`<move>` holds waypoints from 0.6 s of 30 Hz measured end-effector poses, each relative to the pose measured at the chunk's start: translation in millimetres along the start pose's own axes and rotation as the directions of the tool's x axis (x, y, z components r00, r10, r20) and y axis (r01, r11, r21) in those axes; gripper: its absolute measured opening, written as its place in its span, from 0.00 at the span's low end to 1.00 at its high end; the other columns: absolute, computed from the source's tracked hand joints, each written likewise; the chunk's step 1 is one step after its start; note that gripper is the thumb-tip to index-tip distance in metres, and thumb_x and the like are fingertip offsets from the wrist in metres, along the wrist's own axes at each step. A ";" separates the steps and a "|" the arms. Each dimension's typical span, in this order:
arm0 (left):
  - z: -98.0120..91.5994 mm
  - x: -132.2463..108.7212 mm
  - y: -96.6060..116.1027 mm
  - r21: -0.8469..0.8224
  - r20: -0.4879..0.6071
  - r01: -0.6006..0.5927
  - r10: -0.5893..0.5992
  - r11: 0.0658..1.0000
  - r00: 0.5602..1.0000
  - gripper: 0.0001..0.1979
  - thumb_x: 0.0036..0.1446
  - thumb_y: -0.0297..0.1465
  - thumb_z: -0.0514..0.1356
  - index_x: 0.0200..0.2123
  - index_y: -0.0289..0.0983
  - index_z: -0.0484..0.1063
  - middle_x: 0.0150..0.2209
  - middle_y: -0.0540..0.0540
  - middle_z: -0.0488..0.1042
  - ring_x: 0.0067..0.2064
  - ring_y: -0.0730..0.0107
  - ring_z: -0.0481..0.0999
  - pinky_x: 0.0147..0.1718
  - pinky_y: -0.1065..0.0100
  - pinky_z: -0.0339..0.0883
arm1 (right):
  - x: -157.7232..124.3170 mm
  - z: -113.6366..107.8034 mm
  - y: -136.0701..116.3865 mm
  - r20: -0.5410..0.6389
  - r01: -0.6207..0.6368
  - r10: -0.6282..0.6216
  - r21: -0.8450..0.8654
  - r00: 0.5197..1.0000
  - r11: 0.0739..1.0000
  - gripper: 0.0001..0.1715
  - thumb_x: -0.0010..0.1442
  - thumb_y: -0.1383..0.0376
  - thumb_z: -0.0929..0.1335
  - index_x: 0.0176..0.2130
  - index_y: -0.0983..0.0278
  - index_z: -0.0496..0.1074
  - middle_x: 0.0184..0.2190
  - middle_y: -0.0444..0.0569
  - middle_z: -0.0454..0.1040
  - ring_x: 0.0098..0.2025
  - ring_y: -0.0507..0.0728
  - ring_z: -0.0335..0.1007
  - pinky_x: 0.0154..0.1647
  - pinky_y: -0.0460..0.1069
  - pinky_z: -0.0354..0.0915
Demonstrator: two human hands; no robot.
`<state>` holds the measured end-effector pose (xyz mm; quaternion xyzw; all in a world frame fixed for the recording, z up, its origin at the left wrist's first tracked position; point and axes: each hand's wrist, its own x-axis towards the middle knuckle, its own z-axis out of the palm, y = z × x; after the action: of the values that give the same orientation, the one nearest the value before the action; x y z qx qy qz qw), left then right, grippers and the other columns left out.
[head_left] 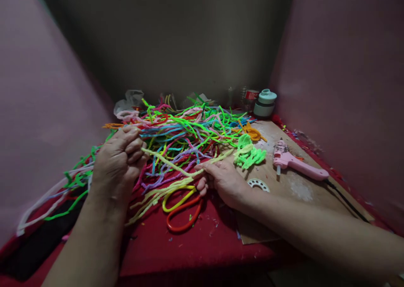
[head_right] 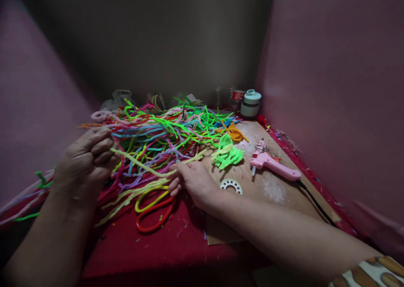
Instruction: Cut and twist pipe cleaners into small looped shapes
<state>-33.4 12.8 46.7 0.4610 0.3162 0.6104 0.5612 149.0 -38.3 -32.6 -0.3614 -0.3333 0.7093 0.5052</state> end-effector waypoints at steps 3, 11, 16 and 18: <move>1.8 -2.3 -2.7 0.059 0.013 0.081 -0.082 0.995 0.997 0.06 0.51 0.20 0.55 0.28 0.36 0.62 0.14 0.59 0.52 0.14 0.84 0.45 0.11 0.80 0.41 | 1.0 -1.6 -0.1 0.041 0.047 -0.049 0.056 0.998 0.997 0.09 0.57 0.67 0.63 0.32 0.71 0.70 0.25 0.50 0.74 0.19 0.48 0.67 0.21 0.44 0.67; 2.5 -4.0 -12.4 0.125 0.120 0.265 -0.280 0.956 0.952 0.06 0.49 0.28 0.61 0.30 0.34 0.67 0.18 0.57 0.61 0.14 0.88 0.52 0.13 0.82 0.47 | -0.5 -4.5 2.4 0.110 0.048 -0.040 -0.071 0.993 0.996 0.11 0.56 0.62 0.65 0.32 0.69 0.70 0.22 0.45 0.72 0.15 0.46 0.61 0.13 0.41 0.59; 16.1 -11.6 -26.1 0.223 0.185 0.389 -0.430 0.894 0.884 0.15 0.43 0.28 0.67 0.36 0.31 0.73 0.24 0.50 0.69 0.20 0.86 0.62 0.17 0.82 0.53 | -7.0 -1.0 -1.4 0.097 0.075 -0.050 -0.275 0.994 0.959 0.14 0.57 0.59 0.64 0.28 0.67 0.69 0.16 0.39 0.65 0.10 0.43 0.50 0.09 0.40 0.46; 21.0 -14.2 -30.7 0.233 0.219 0.414 -0.462 0.880 0.859 0.15 0.44 0.29 0.66 0.38 0.31 0.73 0.22 0.52 0.66 0.17 0.88 0.58 0.15 0.81 0.50 | -11.1 2.6 -4.8 0.103 0.059 -0.024 -0.350 0.994 0.935 0.17 0.57 0.59 0.64 0.23 0.67 0.67 0.13 0.38 0.61 0.10 0.43 0.47 0.09 0.41 0.42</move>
<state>-2.9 1.4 23.9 0.5032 0.3870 0.3674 0.6797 151.6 -47.9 -25.2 -0.4041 -0.4869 0.6439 0.4301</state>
